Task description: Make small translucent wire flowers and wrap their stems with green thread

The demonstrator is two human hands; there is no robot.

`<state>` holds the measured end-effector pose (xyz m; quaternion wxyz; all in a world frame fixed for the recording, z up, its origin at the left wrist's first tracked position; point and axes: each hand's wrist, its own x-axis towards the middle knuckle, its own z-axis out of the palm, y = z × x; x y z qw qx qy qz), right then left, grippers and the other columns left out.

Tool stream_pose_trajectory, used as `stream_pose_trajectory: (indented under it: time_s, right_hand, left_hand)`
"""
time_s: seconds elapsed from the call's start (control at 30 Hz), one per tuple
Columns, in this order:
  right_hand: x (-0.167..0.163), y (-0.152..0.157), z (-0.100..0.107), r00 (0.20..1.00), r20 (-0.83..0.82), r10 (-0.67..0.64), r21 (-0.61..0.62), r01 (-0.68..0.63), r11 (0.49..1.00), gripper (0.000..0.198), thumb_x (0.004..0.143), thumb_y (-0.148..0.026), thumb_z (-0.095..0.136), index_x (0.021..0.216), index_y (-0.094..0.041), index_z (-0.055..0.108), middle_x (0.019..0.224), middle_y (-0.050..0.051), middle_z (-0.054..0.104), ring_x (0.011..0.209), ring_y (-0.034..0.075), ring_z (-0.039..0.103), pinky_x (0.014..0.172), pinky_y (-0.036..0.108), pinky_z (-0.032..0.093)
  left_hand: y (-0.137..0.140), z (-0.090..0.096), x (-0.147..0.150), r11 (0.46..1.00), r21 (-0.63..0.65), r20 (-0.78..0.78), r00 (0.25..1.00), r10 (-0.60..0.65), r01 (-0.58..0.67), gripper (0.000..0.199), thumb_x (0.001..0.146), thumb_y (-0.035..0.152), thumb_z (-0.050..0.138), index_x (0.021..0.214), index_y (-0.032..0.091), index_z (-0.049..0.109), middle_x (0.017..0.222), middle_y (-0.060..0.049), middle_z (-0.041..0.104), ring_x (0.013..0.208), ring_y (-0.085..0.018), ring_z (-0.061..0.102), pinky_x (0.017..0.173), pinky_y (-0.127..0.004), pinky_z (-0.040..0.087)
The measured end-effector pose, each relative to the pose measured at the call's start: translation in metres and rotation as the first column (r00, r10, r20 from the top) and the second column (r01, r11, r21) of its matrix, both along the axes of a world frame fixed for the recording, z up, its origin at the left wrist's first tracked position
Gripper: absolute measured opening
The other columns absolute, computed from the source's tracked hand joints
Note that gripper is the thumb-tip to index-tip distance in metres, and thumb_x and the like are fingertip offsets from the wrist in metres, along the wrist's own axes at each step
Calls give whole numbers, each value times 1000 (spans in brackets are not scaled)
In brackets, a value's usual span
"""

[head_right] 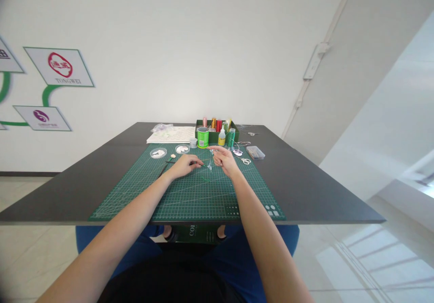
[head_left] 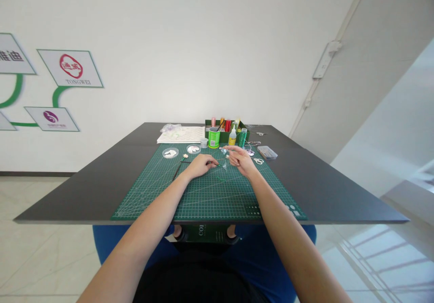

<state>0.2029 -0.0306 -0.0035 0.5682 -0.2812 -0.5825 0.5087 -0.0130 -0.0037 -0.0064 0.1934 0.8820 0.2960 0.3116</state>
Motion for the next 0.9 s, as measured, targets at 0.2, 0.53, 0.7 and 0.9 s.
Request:
stream_pose_trajectory:
  time_s: [0.2,0.53,0.7,0.9]
  right_hand:
    - [1,1,-1,1000,13,-29,-10,29,1000,38,79,-40,72,108,-16,68,43,-12,29,40,7,19,43,25,15]
    - [4,6,-8,998,45,-49,-38,51,998,39,79,-40,72,110,-16,69,43,-12,30,39,6,19,41,24,13]
    - [4,7,-11,995,55,-79,-66,83,994,41,76,-40,73,109,-14,71,43,-12,32,39,6,20,42,23,12]
    - [5,10,-14,985,141,-99,-104,114,988,43,75,-37,70,112,-15,71,42,-12,33,39,7,21,41,22,14]
  left_hand:
    - [-3,1,3,991,-111,47,996,-73,78,18,82,11,67,92,19,80,84,-5,77,70,-16,66,69,-25,48]
    - [-10,6,7,921,-354,138,983,-120,162,15,78,19,73,91,14,80,74,-6,76,49,-11,57,54,-22,45]
    - [-11,7,8,887,-422,177,976,-124,189,19,76,18,74,93,10,79,78,-9,77,51,-11,59,54,-22,47]
    - [-5,2,7,870,-441,249,961,-118,221,22,74,26,78,90,10,78,77,-9,77,52,-11,60,55,-23,49]
